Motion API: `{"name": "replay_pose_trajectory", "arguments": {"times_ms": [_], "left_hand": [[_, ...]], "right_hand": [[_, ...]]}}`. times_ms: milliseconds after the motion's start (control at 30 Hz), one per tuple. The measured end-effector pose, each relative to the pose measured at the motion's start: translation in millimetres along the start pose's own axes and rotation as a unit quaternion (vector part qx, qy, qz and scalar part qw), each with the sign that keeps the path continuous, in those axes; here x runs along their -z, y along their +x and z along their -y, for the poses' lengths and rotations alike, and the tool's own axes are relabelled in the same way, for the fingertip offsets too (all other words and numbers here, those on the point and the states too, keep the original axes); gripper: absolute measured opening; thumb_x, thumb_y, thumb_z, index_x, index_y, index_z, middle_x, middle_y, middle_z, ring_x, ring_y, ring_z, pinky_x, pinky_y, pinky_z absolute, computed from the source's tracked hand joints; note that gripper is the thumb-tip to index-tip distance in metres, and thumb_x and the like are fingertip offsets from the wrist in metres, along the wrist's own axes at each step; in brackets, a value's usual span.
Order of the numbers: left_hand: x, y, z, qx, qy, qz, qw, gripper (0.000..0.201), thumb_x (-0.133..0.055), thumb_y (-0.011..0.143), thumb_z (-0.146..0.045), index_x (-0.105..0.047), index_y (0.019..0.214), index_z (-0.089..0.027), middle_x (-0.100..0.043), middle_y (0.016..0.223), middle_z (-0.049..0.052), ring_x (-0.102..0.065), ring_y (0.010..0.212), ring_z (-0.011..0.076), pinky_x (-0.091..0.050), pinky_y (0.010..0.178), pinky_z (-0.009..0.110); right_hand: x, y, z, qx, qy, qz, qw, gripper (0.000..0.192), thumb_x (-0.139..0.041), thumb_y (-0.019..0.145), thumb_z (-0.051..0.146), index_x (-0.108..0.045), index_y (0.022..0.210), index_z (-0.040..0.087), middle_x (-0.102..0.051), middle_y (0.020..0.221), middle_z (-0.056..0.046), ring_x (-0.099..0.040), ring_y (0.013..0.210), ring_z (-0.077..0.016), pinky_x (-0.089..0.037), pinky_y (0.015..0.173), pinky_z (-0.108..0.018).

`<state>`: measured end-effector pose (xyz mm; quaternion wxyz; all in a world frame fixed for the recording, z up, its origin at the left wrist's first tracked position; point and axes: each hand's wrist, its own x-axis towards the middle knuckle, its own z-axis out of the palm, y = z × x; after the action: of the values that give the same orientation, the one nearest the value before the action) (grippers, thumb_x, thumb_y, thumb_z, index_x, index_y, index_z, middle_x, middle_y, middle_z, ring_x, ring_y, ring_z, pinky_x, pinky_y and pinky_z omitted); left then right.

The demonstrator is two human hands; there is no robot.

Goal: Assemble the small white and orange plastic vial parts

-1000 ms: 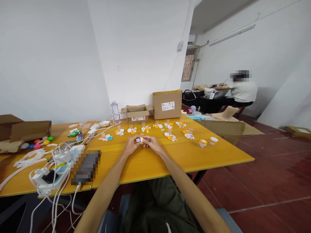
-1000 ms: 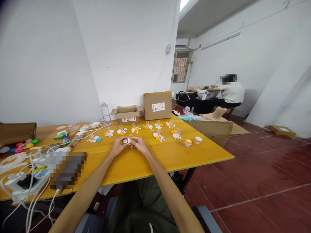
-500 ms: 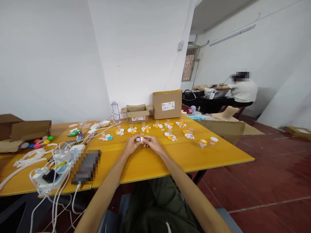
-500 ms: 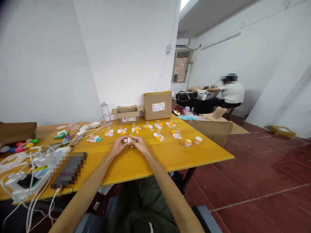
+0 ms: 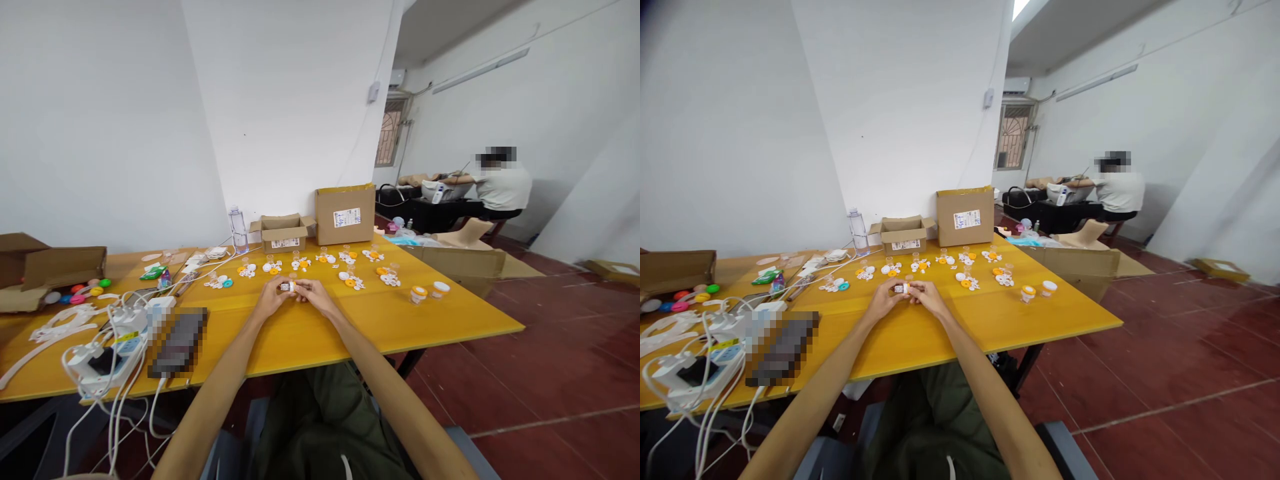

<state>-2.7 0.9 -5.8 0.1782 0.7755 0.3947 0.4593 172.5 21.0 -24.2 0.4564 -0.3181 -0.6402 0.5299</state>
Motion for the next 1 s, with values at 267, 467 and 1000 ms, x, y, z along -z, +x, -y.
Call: {"name": "replay_pose_trajectory", "arguments": {"times_ms": [267, 467, 1000], "left_hand": [[-1.6, 0.3, 0.9, 0.011, -0.002, -0.003, 1.0, 0.017, -0.072, 0.076, -0.024, -0.072, 0.093, -0.019, -0.072, 0.087, 0.002, -0.062, 0.079, 0.0174, -0.051, 0.077, 0.031], [-1.5, 0.5, -0.1, 0.009, -0.01, -0.004, 1.0, 0.018, -0.072, 0.077, -0.022, -0.072, 0.094, -0.019, -0.072, 0.089, 0.003, -0.063, 0.081, 0.0176, -0.052, 0.079, 0.031], [-0.1, -0.1, -0.1, -0.002, 0.001, -0.001, 1.0, 0.019, -0.072, 0.078, -0.023, -0.072, 0.096, -0.02, -0.072, 0.091, 0.004, -0.063, 0.083, 0.0191, -0.051, 0.08, 0.033]], "right_hand": [[0.5, 0.6, -2.9, 0.006, 0.007, -0.004, 1.0, 0.039, -0.077, 0.071, 0.045, -0.073, 0.098, 0.017, -0.074, 0.078, -0.005, -0.063, 0.06, -0.0126, -0.047, 0.056, -0.023], [-0.1, 0.2, -0.9, -0.001, 0.007, -0.002, 1.0, 0.038, -0.075, 0.073, 0.046, -0.074, 0.097, 0.017, -0.072, 0.075, -0.005, -0.063, 0.059, -0.0125, -0.047, 0.056, -0.024], [-0.2, 0.4, 0.1, -0.001, -0.014, 0.002, 1.0, 0.04, -0.073, 0.073, 0.053, -0.075, 0.091, 0.017, -0.072, 0.069, -0.004, -0.063, 0.056, -0.0128, -0.046, 0.054, -0.023]]}}
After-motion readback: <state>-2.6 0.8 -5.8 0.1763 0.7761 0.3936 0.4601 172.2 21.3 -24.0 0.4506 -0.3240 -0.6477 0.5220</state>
